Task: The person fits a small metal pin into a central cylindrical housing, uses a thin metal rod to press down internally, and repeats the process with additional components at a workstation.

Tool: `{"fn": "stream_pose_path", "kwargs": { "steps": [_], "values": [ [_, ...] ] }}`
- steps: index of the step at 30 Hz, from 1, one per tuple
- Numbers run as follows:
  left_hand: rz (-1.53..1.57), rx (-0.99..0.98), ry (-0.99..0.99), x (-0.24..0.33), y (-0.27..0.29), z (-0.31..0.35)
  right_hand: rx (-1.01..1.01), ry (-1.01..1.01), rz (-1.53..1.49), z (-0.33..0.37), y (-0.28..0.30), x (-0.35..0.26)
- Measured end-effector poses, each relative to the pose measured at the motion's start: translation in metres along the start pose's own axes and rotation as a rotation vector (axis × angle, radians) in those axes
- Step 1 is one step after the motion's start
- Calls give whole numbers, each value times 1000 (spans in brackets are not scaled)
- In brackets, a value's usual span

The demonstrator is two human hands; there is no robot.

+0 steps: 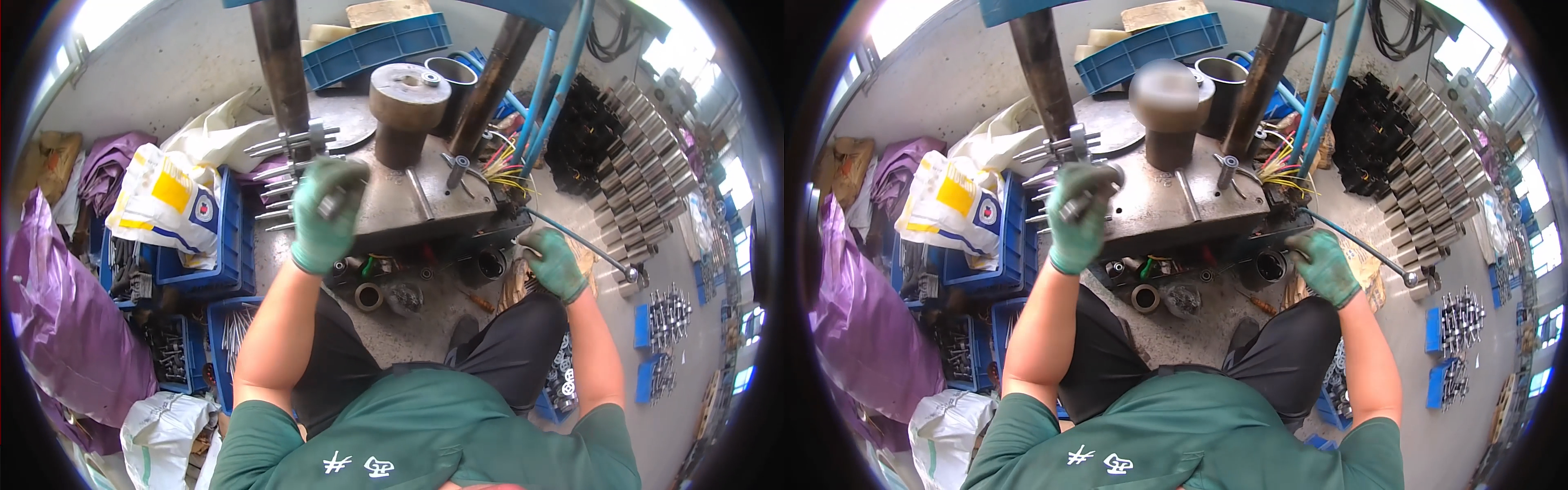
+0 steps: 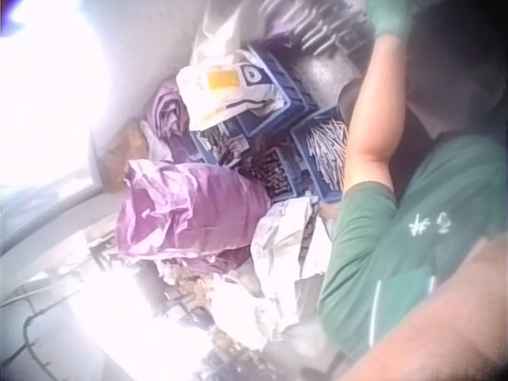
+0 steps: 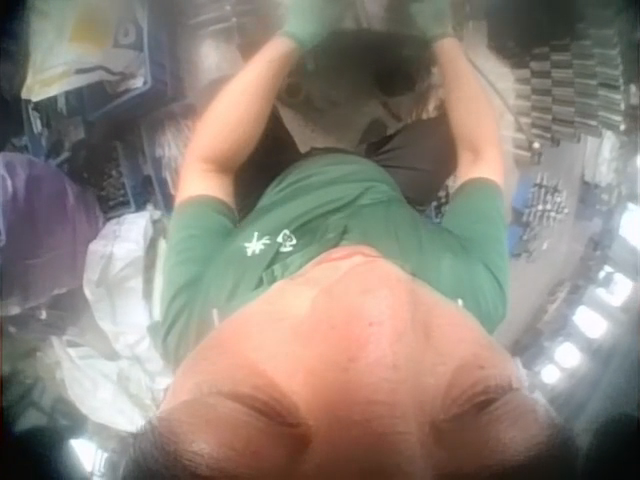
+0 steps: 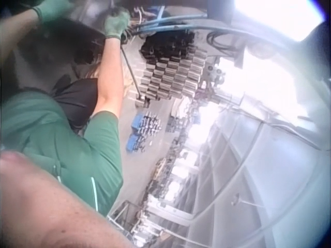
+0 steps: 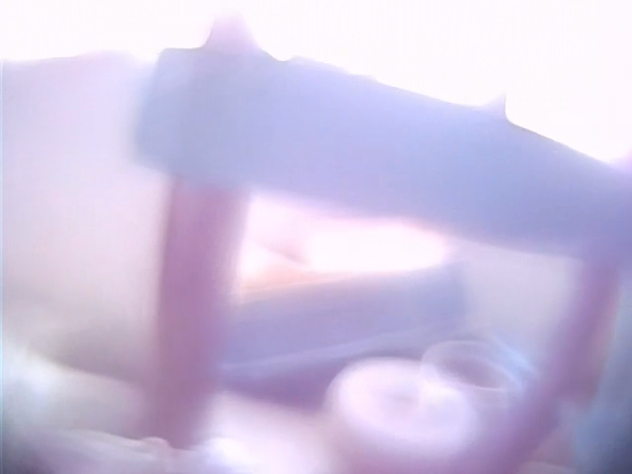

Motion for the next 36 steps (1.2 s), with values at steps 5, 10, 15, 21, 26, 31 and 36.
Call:
{"fn": "stream_pose_path", "kwargs": {
  "steps": [5,10,15,21,26,31,36],
  "values": [
    [169,-314,108,29,-62,25,157,0,-161,-100,-29,-30],
    [138,-302,570,-43,-94,56,346,122,34,-170,-60,-3],
    [100,-282,778,-89,-107,67,264,73,75,-190,-80,6],
    [-80,-377,885,-101,-106,64,322,22,-108,-191,-79,11],
    [-89,-410,880,-102,-107,70,472,-4,-482,-210,-35,-2],
    [-100,-418,913,-110,-107,70,618,115,-324,-268,27,-66],
    [-157,-422,849,-98,-113,66,534,65,-140,-318,7,-50]
  ]
}}
Point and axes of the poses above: each hand's wrist, its own z-axis away from the middle knuckle, its own y-axis out of the back of the hand, x = y × z, the point moved 7 cm from there along -z, towards the middle knuckle, and after that the axes turned 1 degree about y, right-handed, at the moved point
